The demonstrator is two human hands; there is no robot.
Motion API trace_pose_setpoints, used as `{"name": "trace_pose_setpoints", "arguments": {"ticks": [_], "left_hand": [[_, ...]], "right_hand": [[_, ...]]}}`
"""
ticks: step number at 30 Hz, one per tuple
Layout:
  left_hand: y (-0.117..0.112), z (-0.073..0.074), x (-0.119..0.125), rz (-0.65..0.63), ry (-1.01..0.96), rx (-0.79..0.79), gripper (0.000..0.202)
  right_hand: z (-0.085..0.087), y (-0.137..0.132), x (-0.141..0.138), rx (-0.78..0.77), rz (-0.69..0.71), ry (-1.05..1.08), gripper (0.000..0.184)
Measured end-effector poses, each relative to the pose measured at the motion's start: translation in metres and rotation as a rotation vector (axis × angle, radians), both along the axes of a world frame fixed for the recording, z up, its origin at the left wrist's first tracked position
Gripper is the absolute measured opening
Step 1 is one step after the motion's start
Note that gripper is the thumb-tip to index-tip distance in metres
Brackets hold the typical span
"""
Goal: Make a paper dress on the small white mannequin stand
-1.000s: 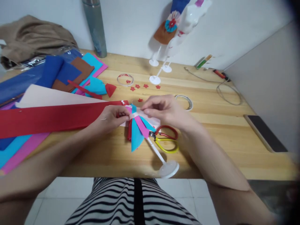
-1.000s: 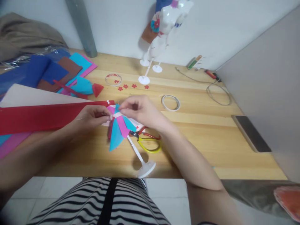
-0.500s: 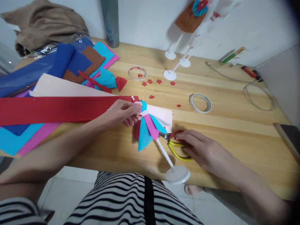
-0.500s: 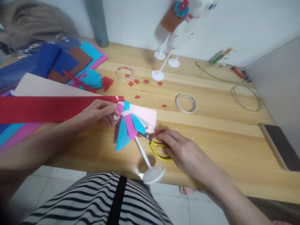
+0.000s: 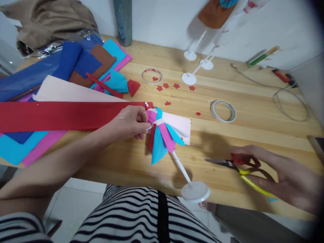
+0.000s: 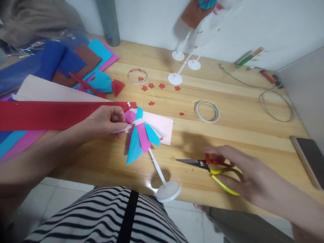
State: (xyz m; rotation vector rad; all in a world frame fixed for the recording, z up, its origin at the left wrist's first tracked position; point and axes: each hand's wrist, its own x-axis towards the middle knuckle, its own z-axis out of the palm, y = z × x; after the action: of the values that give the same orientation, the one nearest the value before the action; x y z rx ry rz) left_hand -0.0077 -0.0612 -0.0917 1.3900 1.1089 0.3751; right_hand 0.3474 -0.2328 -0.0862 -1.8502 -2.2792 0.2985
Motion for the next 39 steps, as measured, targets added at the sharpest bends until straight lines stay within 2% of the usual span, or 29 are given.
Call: {"name": "trace_pose_setpoints", "arguments": {"ticks": [2, 4, 6, 10, 14, 22, 25, 31, 39], "left_hand": [[-0.002, -0.002, -0.001, -0.018, 0.003, 0.030, 0.026], [-0.004, -0.004, -0.001, -0.027, -0.005, 0.043, 0.028], [-0.006, -0.002, -0.001, -0.012, -0.021, 0.020, 0.027], [-0.008, 0.005, 0.000, 0.066, 0.000, -0.053, 0.024], [-0.008, 0.008, -0.001, 0.064, -0.024, -0.066, 0.023], [-0.008, 0.006, -0.005, 0.016, -0.078, -0.127, 0.020], [-0.007, 0.009, -0.006, 0.018, -0.077, -0.174, 0.018], [-0.003, 0.009, -0.007, 0.009, -0.108, -0.267, 0.016], [-0.003, 0.011, -0.006, 0.020, -0.113, -0.342, 0.015]], "right_hand": [[0.007, 0.002, -0.004, -0.070, -0.113, 0.109, 0.035], [0.018, 0.016, -0.011, -0.087, -0.115, 0.159, 0.035], [0.030, 0.038, -0.021, -0.088, 0.004, 0.115, 0.043], [0.044, 0.086, -0.046, -0.042, 0.369, -0.011, 0.036], [0.045, 0.112, -0.069, 0.049, 0.508, -0.214, 0.044], [0.053, 0.131, -0.098, 0.182, 0.586, -0.484, 0.046], [0.057, 0.138, -0.108, 0.219, 0.640, -0.561, 0.041], [0.060, 0.146, -0.125, 0.319, 0.700, -0.623, 0.027], [0.058, 0.150, -0.133, 0.288, 0.717, -0.646, 0.026]]}}
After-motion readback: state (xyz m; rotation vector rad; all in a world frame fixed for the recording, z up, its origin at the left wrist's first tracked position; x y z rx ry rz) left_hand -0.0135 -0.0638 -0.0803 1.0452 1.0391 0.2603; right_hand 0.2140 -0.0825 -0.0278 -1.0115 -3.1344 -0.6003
